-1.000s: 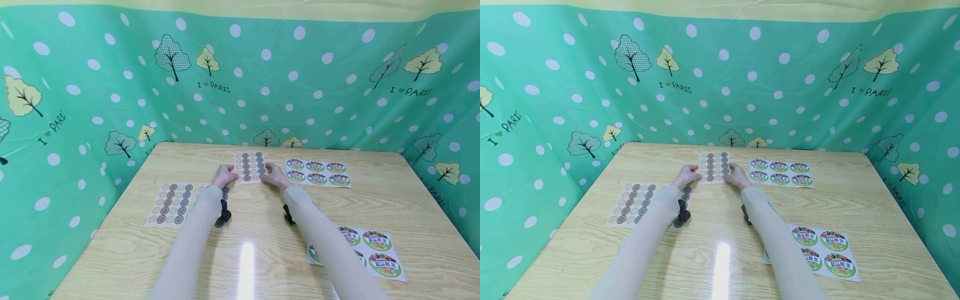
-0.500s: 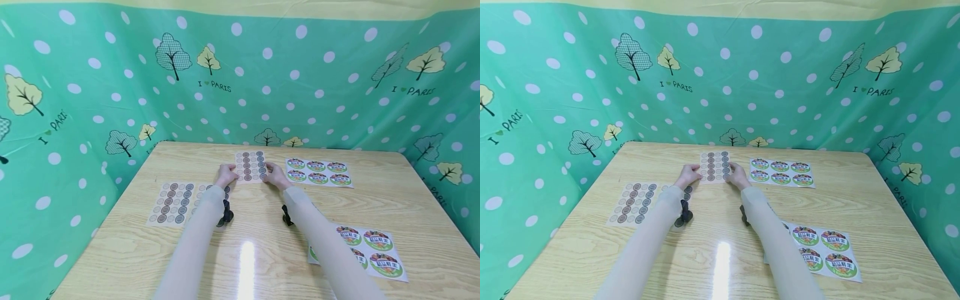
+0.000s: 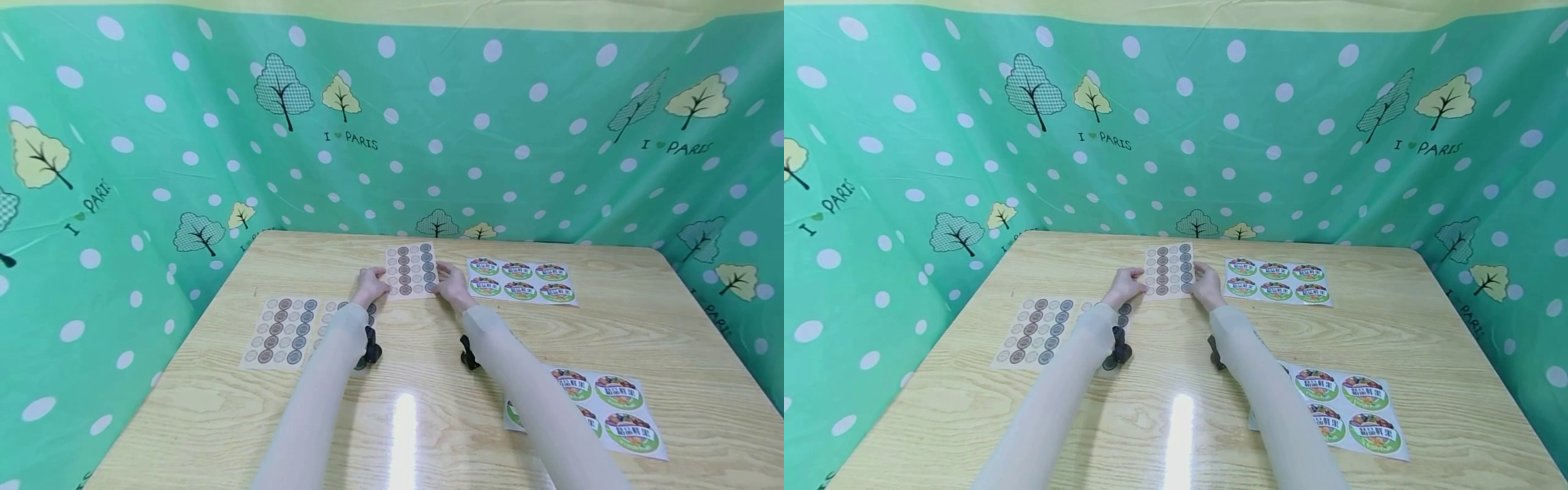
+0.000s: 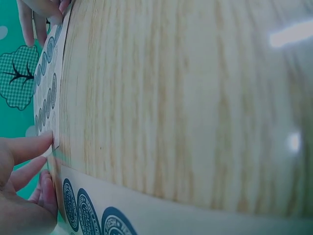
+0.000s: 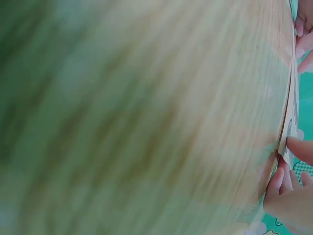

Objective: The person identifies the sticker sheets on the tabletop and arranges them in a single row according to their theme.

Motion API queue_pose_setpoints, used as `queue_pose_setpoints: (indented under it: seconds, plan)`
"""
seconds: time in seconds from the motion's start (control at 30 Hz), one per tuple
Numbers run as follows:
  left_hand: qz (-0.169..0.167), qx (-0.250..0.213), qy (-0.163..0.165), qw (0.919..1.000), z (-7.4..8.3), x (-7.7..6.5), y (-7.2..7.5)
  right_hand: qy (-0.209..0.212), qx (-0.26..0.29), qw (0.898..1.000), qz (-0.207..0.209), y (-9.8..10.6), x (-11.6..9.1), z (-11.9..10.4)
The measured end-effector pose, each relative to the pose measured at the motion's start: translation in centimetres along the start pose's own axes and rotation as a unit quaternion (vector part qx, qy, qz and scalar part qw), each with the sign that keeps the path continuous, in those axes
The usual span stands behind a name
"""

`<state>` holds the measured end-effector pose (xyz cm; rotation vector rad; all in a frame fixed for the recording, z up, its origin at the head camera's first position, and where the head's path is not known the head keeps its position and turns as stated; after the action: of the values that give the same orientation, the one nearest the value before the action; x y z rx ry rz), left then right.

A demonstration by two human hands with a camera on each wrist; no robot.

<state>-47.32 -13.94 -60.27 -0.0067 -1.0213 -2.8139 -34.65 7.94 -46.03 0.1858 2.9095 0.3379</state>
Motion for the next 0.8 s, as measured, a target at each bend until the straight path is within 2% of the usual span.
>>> queue_pose_setpoints:
  seconds: [0.07,0.1,0.17,0.23,0.27,0.33,0.4,0.47,0.5,0.67,0.73,0.8]
  plan:
    - [0.014,0.005,-0.009,0.9999,0.4,-0.5,0.2,-0.003,0.010,1.000,0.014,0.2,0.0,0.0]
    - [0.009,0.009,-0.004,0.9999,0.4,-0.5,0.2,-0.004,0.013,1.000,0.021,0.3,0.0,0.1]
    - [0.017,0.023,-0.001,0.9996,-0.1,-0.1,-0.2,-0.005,0.020,0.999,0.034,0.5,0.0,0.1]
    - [0.019,0.026,0.004,0.9995,-0.9,0.6,-0.8,-0.007,0.033,0.999,0.043,0.7,0.1,0.2]
    - [0.016,0.024,0.003,0.9996,-2.6,2.0,-1.9,-0.011,0.040,0.998,0.047,0.7,0.1,0.2]
    - [0.014,0.024,0.003,0.9996,-2.0,1.6,-1.6,-0.024,0.055,0.997,0.054,0.8,0.0,0.3]
    - [-0.004,0.015,0.009,0.9998,-1.2,0.9,-1.0,-0.039,0.060,0.996,0.061,0.9,0.0,0.4]
    - [-0.005,0.010,-0.001,0.9999,-0.2,0.0,-0.2,-0.056,0.066,0.994,0.066,0.9,0.0,0.4]
    - [0.001,0.010,-0.003,0.9999,1.6,-1.5,1.0,-0.063,0.067,0.993,0.068,0.9,0.0,0.5]
    - [0.038,-0.004,-0.020,0.9990,0.7,-0.6,0.4,-0.091,0.093,0.990,0.061,0.9,-0.1,0.7]
    - [0.037,-0.033,-0.018,0.9986,0.3,-0.3,0.2,-0.094,0.100,0.989,0.056,0.8,-0.1,0.7]
    - [0.037,-0.084,-0.014,0.9957,0.1,-0.2,0.1,-0.096,0.104,0.989,0.050,0.8,-0.2,0.8]
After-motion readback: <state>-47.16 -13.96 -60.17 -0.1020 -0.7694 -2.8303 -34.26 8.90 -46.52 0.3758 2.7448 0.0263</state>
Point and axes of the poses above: each hand's wrist, its own x-axis towards the middle knuckle, its own y-axis out of the back of the hand, z = x × y, the point moved 5 cm from there along x, towards the middle knuckle, and after that the axes turned 8 degrees about z, right-handed, at the moved point
